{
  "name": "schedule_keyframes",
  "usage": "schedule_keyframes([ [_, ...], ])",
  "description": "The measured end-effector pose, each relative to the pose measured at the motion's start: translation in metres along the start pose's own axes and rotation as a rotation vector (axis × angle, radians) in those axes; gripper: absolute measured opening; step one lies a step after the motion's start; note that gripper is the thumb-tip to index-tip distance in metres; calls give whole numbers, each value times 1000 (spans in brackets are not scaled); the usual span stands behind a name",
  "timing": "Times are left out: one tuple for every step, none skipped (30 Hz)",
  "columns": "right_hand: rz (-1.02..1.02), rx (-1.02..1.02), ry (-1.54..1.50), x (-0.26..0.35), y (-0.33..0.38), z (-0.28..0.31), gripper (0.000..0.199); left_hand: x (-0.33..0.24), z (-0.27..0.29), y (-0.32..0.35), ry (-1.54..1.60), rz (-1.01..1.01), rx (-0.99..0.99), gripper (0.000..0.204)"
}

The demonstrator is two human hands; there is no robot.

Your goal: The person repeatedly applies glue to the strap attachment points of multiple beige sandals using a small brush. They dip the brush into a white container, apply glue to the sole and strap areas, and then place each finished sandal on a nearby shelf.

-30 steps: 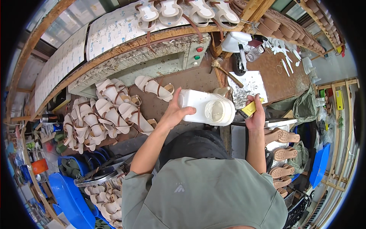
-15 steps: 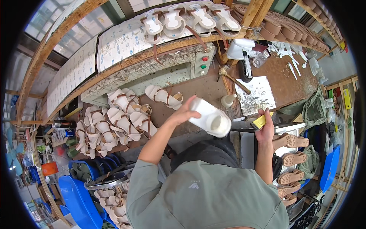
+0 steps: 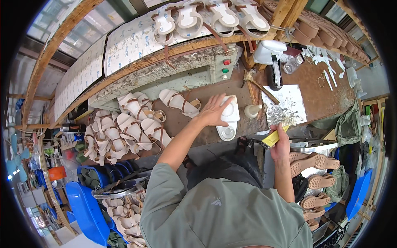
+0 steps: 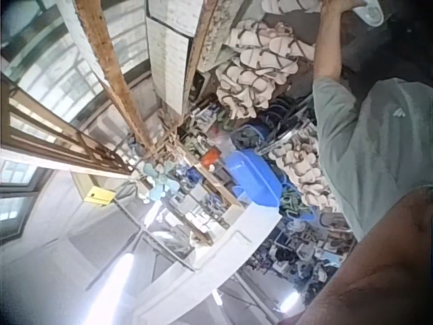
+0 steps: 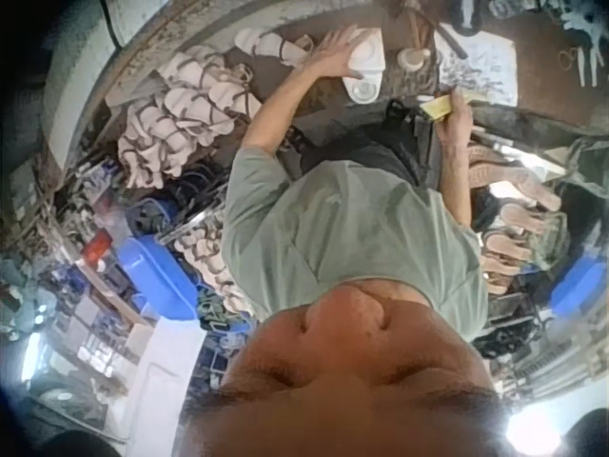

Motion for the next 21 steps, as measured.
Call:
schedule_keyframes([
  [-19, 41, -7, -4, -6, 0, 34, 7, 8, 8, 94, 69, -25, 99],
  [-21, 34, -16, -5, -9, 2, 34, 14, 17, 19, 188, 140, -53, 96],
  [-31, 37, -33, -8, -9, 2, 34, 24, 27, 35, 270, 221, -83, 93],
  [-39, 42, -47, -10, -11, 0, 33, 54, 21, 56, 307, 394, -145, 79],
  [-54, 78, -45, -11, -11, -1, 33, 75, 20, 78, 227, 432, -119, 70],
  [-54, 114, -62, -11, -13, -5, 33, 89, 20, 96, 147, 468, -90, 62],
  [-32, 107, -69, -15, -18, -9, 31, 92, 15, 105, 31, 403, -79, 57],
  [-10, 98, -77, -20, -23, -11, 30, 94, 10, 115, -85, 336, -63, 53],
  [66, 244, -64, -21, -27, -20, 31, 96, 2, 123, -194, 268, -45, 49],
  [113, 235, -36, -24, -30, -28, 32, 99, -6, 125, -233, 251, -59, 47],
  [160, 223, -10, -26, -28, -41, 33, 100, -15, 125, -272, 232, -71, 45],
  [214, 212, 18, -29, -25, -50, 34, 102, -26, 124, -311, 210, -88, 43],
  [296, 274, 32, -32, -24, -56, 38, 104, -29, 120, -322, 197, -133, 32],
  [409, 369, 66, -31, -22, -63, 39, 106, -29, 118, -360, 140, -174, 28],
  [531, 457, 105, -30, -18, -66, 40, 102, -24, 111, -394, 73, -220, 24],
  [652, 560, 139, -33, -13, -70, 41, 102, -21, 110, -438, 19, -269, 21],
  [772, 609, 205, -40, -10, -68, 43, 114, -26, 110, -376, 47, -265, 18],
  [771, 638, 196, -51, -7, -65, 44, 127, -31, 114, -317, 81, -260, 15],
  [768, 671, 182, -60, 1, -64, 44, 131, -27, 121, -263, 119, -257, 12],
  [763, 709, 169, -69, 10, -62, 44, 132, -19, 130, -187, 161, -385, 12],
  [782, 703, 180, -77, 18, -57, 45, 116, 0, 133, -115, 191, -513, 12],
])
Point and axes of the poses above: each hand's wrist, its own y-axis away from the middle knuckle, its own z-axis out of the back of the hand, x = y × z, the point moved 6 cm from there along -y, towards the middle knuckle, and after that the axes turned 2 degrees about z, right-handed, at the moved point
